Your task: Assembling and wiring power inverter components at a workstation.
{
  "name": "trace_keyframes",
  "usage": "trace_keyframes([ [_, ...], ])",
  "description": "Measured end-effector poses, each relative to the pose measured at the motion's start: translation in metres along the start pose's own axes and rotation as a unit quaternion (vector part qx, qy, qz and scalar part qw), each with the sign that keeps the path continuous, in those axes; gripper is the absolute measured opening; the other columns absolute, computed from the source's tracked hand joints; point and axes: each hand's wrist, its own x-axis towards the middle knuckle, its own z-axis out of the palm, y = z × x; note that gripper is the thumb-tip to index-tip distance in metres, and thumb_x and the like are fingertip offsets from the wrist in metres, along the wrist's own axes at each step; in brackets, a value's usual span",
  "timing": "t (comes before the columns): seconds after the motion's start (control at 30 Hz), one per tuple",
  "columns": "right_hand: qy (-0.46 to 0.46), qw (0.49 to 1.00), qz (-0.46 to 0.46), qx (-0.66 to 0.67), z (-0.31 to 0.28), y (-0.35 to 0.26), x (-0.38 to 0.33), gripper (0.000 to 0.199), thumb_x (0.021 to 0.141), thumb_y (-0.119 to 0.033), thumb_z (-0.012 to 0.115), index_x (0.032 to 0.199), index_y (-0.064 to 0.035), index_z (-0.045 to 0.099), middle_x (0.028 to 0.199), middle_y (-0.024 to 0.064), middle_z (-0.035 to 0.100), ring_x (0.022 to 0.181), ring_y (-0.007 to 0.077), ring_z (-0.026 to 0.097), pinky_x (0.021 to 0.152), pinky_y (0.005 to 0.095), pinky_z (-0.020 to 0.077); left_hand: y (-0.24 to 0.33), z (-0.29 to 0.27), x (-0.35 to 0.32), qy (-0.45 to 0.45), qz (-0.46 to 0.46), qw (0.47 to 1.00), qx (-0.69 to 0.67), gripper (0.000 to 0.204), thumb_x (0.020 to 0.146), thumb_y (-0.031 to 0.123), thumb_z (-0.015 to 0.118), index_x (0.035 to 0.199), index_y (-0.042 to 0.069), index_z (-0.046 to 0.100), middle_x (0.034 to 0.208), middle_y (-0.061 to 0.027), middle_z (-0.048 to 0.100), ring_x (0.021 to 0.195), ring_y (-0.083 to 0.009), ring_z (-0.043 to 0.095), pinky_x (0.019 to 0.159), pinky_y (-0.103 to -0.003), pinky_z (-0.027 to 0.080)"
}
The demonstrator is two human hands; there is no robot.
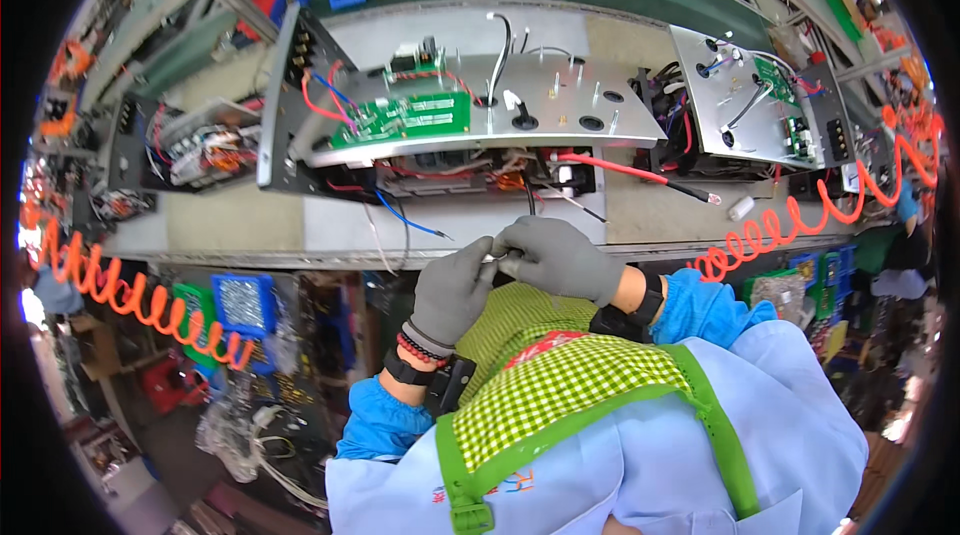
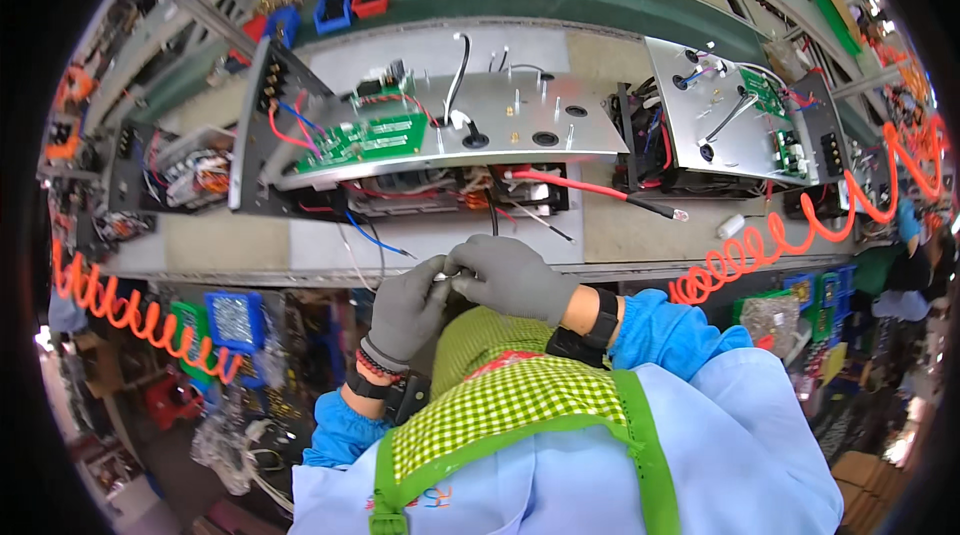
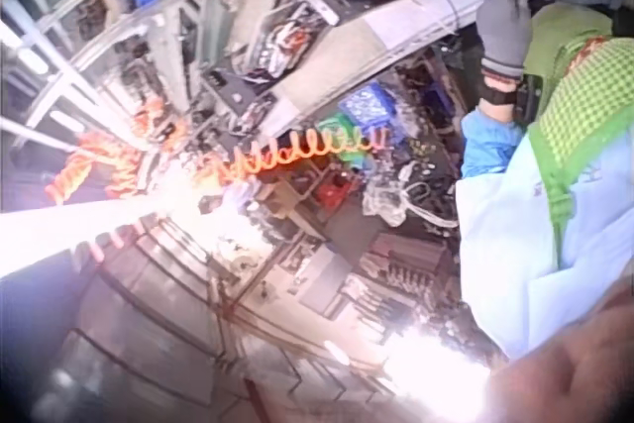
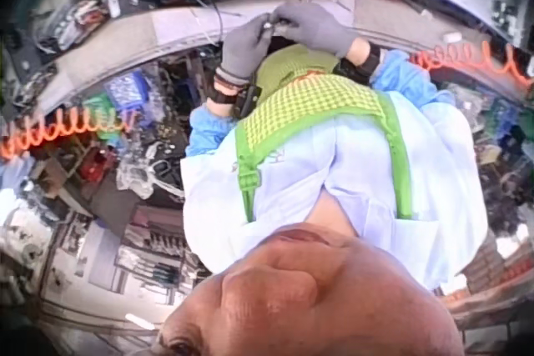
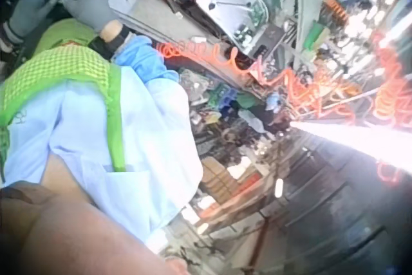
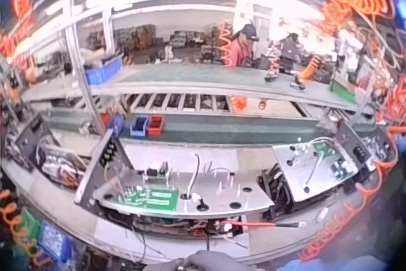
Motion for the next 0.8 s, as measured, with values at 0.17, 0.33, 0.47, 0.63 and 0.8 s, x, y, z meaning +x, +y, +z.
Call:
trace_keyframes([
  [0.17,0.064,0.991,0.034,0.115,-0.013,-0.024,0.008,0.021,0.086,-0.021,0.063,0.102,-0.0080,0.059,0.085,0.0127,0.066,0.078,0.0307,0.065,0.069,0.0387,0.0507,0.029,-0.044,0.037,-0.040,0.096,0.978,0.182,0.032,0.080,0.015,0.072,0.109,0.006,0.062,0.081,-0.0140,0.067,0.071,-0.0339,0.065,0.059,-0.044,0.049],
  [0.33,0.136,0.858,0.192,0.456,-0.011,0.007,0.020,0.022,0.092,-0.020,0.057,0.103,-0.0019,0.059,0.081,0.0033,0.062,0.061,0.0078,0.054,0.055,0.0226,0.0467,0.051,-0.091,0.107,-0.028,0.159,0.968,0.191,0.027,0.083,0.019,0.071,0.105,0.006,0.065,0.085,-0.0129,0.068,0.077,-0.0325,0.066,0.068,-0.040,0.051],
  [0.47,0.218,0.653,0.143,0.711,0.018,0.019,0.038,0.010,0.098,-0.018,0.054,0.100,-0.0081,0.056,0.087,0.0018,0.057,0.066,0.0063,0.049,0.055,0.0200,0.0416,0.031,-0.092,0.158,-0.046,0.241,0.954,0.173,0.019,0.085,0.020,0.066,0.099,0.008,0.068,0.087,-0.0127,0.068,0.082,-0.0323,0.065,0.074,-0.040,0.051],
  [0.63,0.284,0.531,0.097,0.792,0.020,0.013,0.074,0.019,0.101,-0.024,0.051,0.093,-0.0082,0.057,0.076,-0.0027,0.047,0.063,0.0060,0.042,0.055,0.0184,0.0376,0.012,-0.059,0.186,-0.109,0.202,0.956,0.181,0.019,0.087,0.022,0.060,0.097,0.008,0.069,0.092,-0.0130,0.068,0.085,-0.0336,0.065,0.077,-0.042,0.051],
  [0.8,0.283,0.409,0.049,0.866,0.029,0.018,0.093,0.015,0.099,-0.021,0.048,0.095,-0.0093,0.056,0.074,-0.0029,0.050,0.061,0.0074,0.044,0.053,0.0213,0.0392,0.000,-0.048,0.190,-0.125,0.139,0.982,0.031,0.024,0.088,0.022,0.059,0.104,0.006,0.067,0.092,-0.0160,0.068,0.083,-0.0317,0.066,0.074,-0.039,0.052],
])
